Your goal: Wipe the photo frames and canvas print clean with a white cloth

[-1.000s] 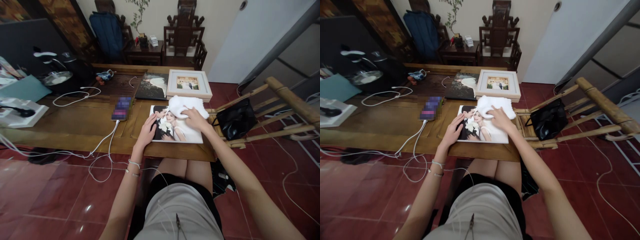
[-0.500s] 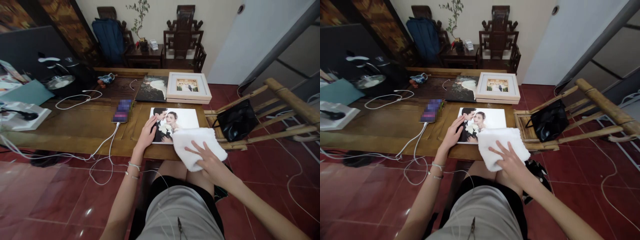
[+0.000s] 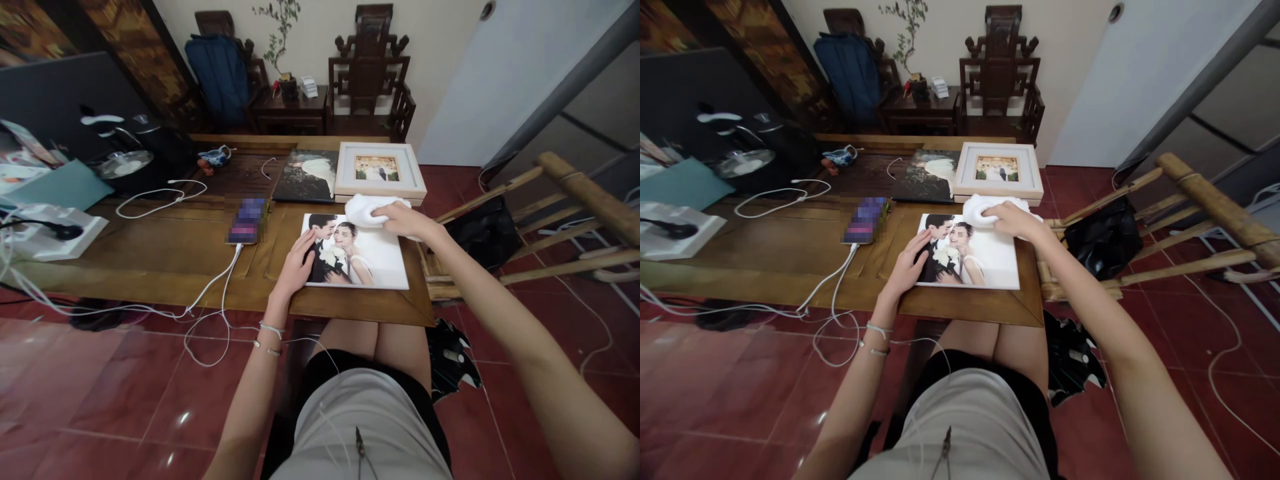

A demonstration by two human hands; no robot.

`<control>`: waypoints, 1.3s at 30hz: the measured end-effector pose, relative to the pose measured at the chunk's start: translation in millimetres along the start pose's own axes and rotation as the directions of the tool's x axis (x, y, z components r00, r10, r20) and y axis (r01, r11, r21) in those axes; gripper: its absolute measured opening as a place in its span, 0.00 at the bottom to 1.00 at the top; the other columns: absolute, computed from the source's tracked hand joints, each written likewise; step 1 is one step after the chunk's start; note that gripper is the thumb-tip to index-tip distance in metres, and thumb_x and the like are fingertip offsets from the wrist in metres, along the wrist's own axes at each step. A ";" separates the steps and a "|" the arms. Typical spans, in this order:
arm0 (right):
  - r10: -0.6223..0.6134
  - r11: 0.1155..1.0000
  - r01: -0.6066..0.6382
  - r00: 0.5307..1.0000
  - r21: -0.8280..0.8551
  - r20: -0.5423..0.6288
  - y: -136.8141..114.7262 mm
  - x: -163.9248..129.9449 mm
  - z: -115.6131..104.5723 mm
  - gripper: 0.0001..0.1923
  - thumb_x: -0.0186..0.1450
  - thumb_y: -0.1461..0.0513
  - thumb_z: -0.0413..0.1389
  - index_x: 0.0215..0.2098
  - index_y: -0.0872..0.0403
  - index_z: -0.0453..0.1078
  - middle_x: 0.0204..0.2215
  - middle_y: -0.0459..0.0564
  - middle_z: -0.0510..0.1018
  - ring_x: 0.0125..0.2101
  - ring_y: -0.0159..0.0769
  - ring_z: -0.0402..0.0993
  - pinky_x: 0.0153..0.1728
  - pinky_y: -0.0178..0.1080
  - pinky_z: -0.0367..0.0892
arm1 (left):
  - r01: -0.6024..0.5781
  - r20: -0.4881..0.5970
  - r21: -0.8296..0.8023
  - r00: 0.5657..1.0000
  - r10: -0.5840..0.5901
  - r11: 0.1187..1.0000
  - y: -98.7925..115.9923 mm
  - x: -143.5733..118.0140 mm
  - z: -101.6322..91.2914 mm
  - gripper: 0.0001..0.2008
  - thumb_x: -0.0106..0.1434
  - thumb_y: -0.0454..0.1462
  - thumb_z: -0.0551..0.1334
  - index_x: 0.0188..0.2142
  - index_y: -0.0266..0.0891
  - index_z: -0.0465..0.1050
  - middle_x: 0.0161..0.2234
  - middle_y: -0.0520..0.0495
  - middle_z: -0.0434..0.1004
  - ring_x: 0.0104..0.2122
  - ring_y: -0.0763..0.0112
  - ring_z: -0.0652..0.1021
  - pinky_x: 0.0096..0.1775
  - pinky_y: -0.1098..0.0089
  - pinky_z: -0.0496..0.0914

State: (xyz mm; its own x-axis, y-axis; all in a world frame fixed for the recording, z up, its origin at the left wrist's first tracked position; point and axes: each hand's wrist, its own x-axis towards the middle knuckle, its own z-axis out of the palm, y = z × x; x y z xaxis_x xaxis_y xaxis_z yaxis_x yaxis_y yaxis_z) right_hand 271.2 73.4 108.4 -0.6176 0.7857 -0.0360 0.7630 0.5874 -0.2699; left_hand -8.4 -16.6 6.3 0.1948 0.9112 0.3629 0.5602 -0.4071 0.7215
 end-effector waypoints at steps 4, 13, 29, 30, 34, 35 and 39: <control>0.059 0.998 -0.059 0.998 -0.008 -0.019 6.0 18.1 0.9 0.30 0.54 0.73 0.45 0.53 0.56 0.72 0.49 0.52 0.77 0.50 0.48 0.70 0.48 0.42 0.62 | 0.009 0.004 0.004 1.000 -0.009 1.000 -0.3 0.2 -0.8 0.21 0.68 0.36 0.50 0.59 0.38 0.64 0.63 0.42 0.62 0.64 0.64 0.60 0.64 0.55 0.54; -0.057 0.994 0.051 0.997 -0.099 -0.061 -41.7 -79.5 46.2 0.27 0.50 0.76 0.46 0.44 0.58 0.75 0.53 0.60 0.74 0.61 0.52 0.58 0.58 0.60 0.55 | -0.012 -0.014 0.012 1.000 0.013 1.000 -1.4 0.5 1.5 0.21 0.68 0.36 0.51 0.59 0.39 0.64 0.63 0.42 0.62 0.64 0.64 0.61 0.65 0.56 0.54; -0.098 0.993 0.099 0.995 0.060 -0.027 -70.0 -112.5 53.5 0.26 0.48 0.76 0.45 0.38 0.56 0.75 0.57 0.60 0.70 0.62 0.49 0.56 0.60 0.61 0.50 | -0.024 -0.009 0.023 1.000 0.024 0.999 -3.8 0.8 0.6 0.22 0.68 0.35 0.50 0.59 0.35 0.64 0.63 0.40 0.61 0.64 0.64 0.61 0.65 0.57 0.54; -0.098 0.994 0.099 0.995 0.054 -0.024 -61.0 -97.8 49.8 0.26 0.48 0.76 0.45 0.40 0.55 0.75 0.53 0.58 0.74 0.62 0.48 0.57 0.60 0.60 0.51 | -0.026 -0.008 0.020 1.000 0.026 0.999 -4.0 0.8 0.6 0.22 0.68 0.35 0.50 0.59 0.36 0.64 0.63 0.40 0.61 0.64 0.64 0.61 0.65 0.57 0.54; -0.091 0.994 0.093 0.994 0.052 -0.053 -27.1 -38.2 33.9 0.28 0.50 0.75 0.45 0.45 0.57 0.75 0.45 0.54 0.80 0.52 0.46 0.72 0.54 0.48 0.63 | -0.023 0.001 0.014 1.000 0.023 1.000 -2.9 0.4 -0.4 0.22 0.68 0.35 0.51 0.60 0.39 0.64 0.63 0.43 0.60 0.64 0.64 0.60 0.64 0.55 0.54; -0.079 0.995 0.083 0.995 0.058 -0.068 -20.0 -25.5 30.1 0.29 0.50 0.75 0.45 0.46 0.58 0.75 0.46 0.54 0.79 0.50 0.45 0.73 0.53 0.45 0.64 | -0.019 0.003 0.015 1.000 0.019 1.000 -2.3 0.3 -0.8 0.22 0.68 0.35 0.51 0.60 0.40 0.64 0.64 0.43 0.60 0.64 0.63 0.60 0.64 0.54 0.54; -0.010 0.997 0.018 0.995 0.080 -0.100 1.3 7.7 19.5 0.30 0.51 0.73 0.46 0.49 0.60 0.74 0.51 0.53 0.77 0.52 0.46 0.71 0.53 0.41 0.63 | -0.019 0.005 0.015 1.000 0.019 1.000 -1.2 0.3 -1.9 0.21 0.68 0.35 0.51 0.60 0.40 0.64 0.63 0.43 0.61 0.64 0.63 0.60 0.64 0.53 0.54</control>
State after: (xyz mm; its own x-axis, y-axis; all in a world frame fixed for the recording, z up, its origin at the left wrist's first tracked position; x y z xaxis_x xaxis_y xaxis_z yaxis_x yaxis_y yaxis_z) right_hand 263.6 76.4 89.0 -0.6025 0.7956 0.0634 0.7342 0.5837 -0.3467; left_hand -10.5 -15.9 6.7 0.2097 0.9036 0.3735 0.5686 -0.4235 0.7053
